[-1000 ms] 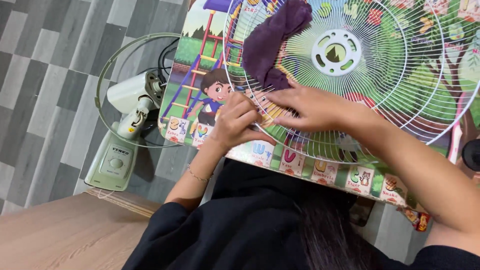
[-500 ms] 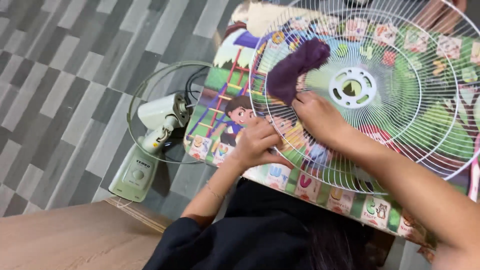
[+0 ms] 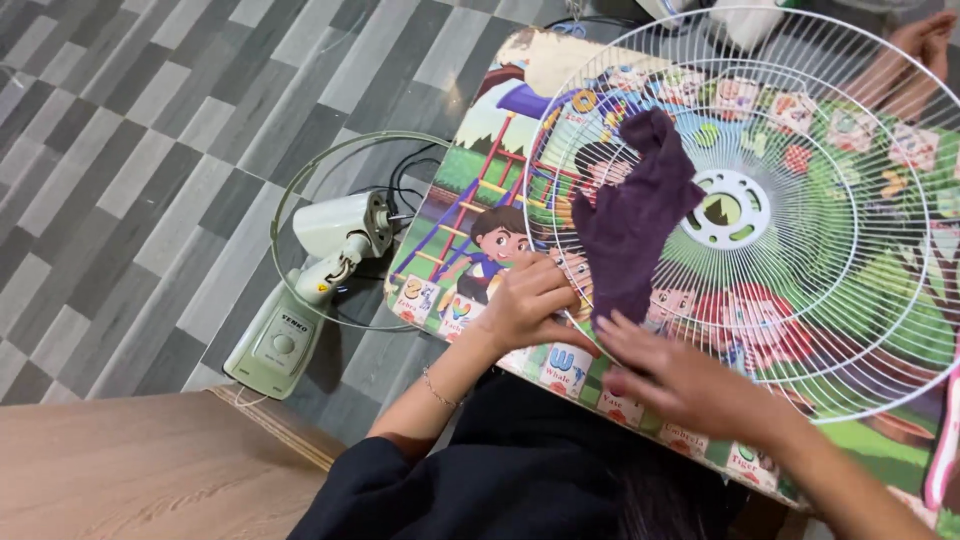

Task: Cleaning a fan grill using a cloth and a toothbrush

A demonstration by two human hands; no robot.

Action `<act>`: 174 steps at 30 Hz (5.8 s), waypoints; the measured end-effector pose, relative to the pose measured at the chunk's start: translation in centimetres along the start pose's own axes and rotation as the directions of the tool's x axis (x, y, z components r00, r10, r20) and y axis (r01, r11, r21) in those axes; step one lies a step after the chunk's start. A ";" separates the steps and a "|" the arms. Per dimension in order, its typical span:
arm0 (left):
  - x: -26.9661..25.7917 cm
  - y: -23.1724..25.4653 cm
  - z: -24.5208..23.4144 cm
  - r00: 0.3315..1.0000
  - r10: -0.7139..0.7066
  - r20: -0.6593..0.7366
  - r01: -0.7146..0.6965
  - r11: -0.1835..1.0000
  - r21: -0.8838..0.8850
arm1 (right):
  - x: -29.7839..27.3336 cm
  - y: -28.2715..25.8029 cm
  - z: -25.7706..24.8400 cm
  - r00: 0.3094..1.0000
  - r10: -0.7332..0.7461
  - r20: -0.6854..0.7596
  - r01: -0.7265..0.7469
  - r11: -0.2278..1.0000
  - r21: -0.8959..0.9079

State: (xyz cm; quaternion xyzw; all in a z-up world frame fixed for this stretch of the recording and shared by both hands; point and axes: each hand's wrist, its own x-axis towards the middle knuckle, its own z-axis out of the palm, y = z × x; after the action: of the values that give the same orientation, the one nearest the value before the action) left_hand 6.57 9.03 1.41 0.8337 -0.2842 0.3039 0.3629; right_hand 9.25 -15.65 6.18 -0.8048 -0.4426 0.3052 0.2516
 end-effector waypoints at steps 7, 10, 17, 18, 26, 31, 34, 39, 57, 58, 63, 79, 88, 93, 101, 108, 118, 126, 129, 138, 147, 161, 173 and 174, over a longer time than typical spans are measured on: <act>0.0 0.0 0.1 1.000 0.001 -0.010 0.000 0.999 0.042 | -4.7 -1.8 -2.0 0.907 0.416 0.072 -0.417 0.909 -0.003; 0.2 -0.1 0.1 1.000 0.007 -0.003 -0.007 1.000 0.029 | -4.4 -0.5 -0.8 0.931 0.339 0.133 -0.341 0.940 -0.004; 0.6 0.0 -0.5 0.999 0.050 -0.008 -0.050 0.998 0.023 | -0.8 -1.7 1.8 0.996 0.045 -0.075 -0.040 0.996 0.074; 0.6 0.0 -0.6 0.998 0.056 -0.010 -0.055 0.998 0.024 | -0.3 -1.5 2.4 0.991 0.061 -0.123 -0.060 0.998 0.006; 0.4 0.2 -0.6 0.997 0.069 0.027 -0.070 0.997 0.036 | -4.3 -1.6 -0.5 0.955 0.290 -0.067 -0.295 0.953 -0.074; 0.7 -0.1 -0.6 1.000 0.027 -0.013 -0.026 0.999 0.023 | -6.7 -0.8 -1.3 0.819 0.573 0.036 -0.570 0.819 -0.063; 0.3 0.0 -0.2 0.999 0.034 0.005 -0.033 0.999 -0.021 | -6.5 1.1 0.6 0.940 0.275 -0.201 -0.275 0.961 0.029; 0.5 0.1 -0.1 1.000 0.009 0.020 -0.009 1.000 0.022 | -3.0 -0.8 -0.1 0.877 -0.221 -0.427 0.176 0.974 -0.143; 0.3 0.0 -0.2 0.998 0.049 0.037 -0.051 0.997 0.057 | -4.3 1.6 2.4 0.970 0.032 -0.242 -0.073 0.984 -0.160; 0.1 0.0 0.0 0.998 0.054 0.035 -0.056 0.997 0.059 | -4.7 1.9 2.2 0.969 0.030 -0.247 -0.073 0.984 -0.163; 0.2 -0.1 -0.2 0.997 0.069 0.045 -0.074 0.989 0.127 | -5.6 1.2 1.1 0.919 0.252 -0.303 -0.316 0.931 -0.183; 0.2 -0.7 -0.2 0.997 0.069 0.022 -0.071 0.992 0.102 | -7.8 1.6 0.7 0.937 0.122 -0.326 -0.147 0.988 -0.054; 0.0 -1.3 -0.7 0.999 0.045 0.024 -0.047 0.995 0.088 | -7.8 2.1 -0.1 0.960 0.221 -0.170 -0.229 0.973 -0.029; 0.5 -1.1 -1.7 0.998 0.022 0.051 -0.025 0.998 0.054 | -7.0 1.4 1.2 0.962 0.201 -0.183 -0.210 0.977 -0.027; 0.4 -2.3 -3.8 0.991 0.021 0.131 -0.031 0.997 0.076 | -11.1 13.5 3.6 0.900 0.301 -0.316 -0.404 0.847 -0.345; -1.4 3.6 1.4 0.927 0.107 0.360 -0.147 0.985 0.086 | -11.6 34.8 8.1 0.821 0.059 -0.568 -0.362 0.822 -0.439; -2.9 4.0 9.1 0.929 0.254 0.270 -0.270 0.963 0.022 | -10.0 52.8 6.0 0.893 -0.435 -0.114 0.162 0.548 -0.821; -2.4 1.9 5.4 0.958 0.261 0.117 -0.272 0.958 0.095 | -9.1 42.3 7.2 0.877 -0.470 -0.102 0.431 0.862 -0.268; -0.7 4.6 1.5 0.968 0.141 0.208 -0.199 0.935 0.292 | -7.7 47.7 9.2 0.984 -0.178 0.010 0.135 0.706 -0.696; -2.1 4.0 4.0 0.971 0.207 0.118 -0.229 0.950 0.211 | -6.3 50.8 8.8 0.957 0.072 0.283 0.077 0.873 -0.482; -1.7 2.4 1.0 0.970 0.229 0.084 -0.240 0.959 0.153 | -6.8 33.0 5.1 0.998 0.027 0.059 -0.010 0.962 -0.272; -0.9 0.8 -1.3 0.965 0.233 0.118 -0.252 0.950 0.184 | -9.9 13.5 0.6 0.934 0.228 -0.276 -0.311 0.898 -0.312; -3.1 2.1 4.2 0.970 0.227 0.087 -0.237 0.964 0.122 | -7.3 27.7 6.9 0.889 -0.136 -0.438 -0.038 0.930 -0.365; -3.2 1.3 4.7 0.962 0.261 0.083 -0.272 0.947 0.170 | -7.7 31.3 6.9 0.911 -0.115 -0.396 -0.055 0.918 -0.393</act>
State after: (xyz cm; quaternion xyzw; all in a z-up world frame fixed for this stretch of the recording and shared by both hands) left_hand 4.95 5.44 -2.91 0.8257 -0.3761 0.3499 0.2332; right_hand 18.51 -36.49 -17.62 -0.8777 -0.4447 0.0291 0.1762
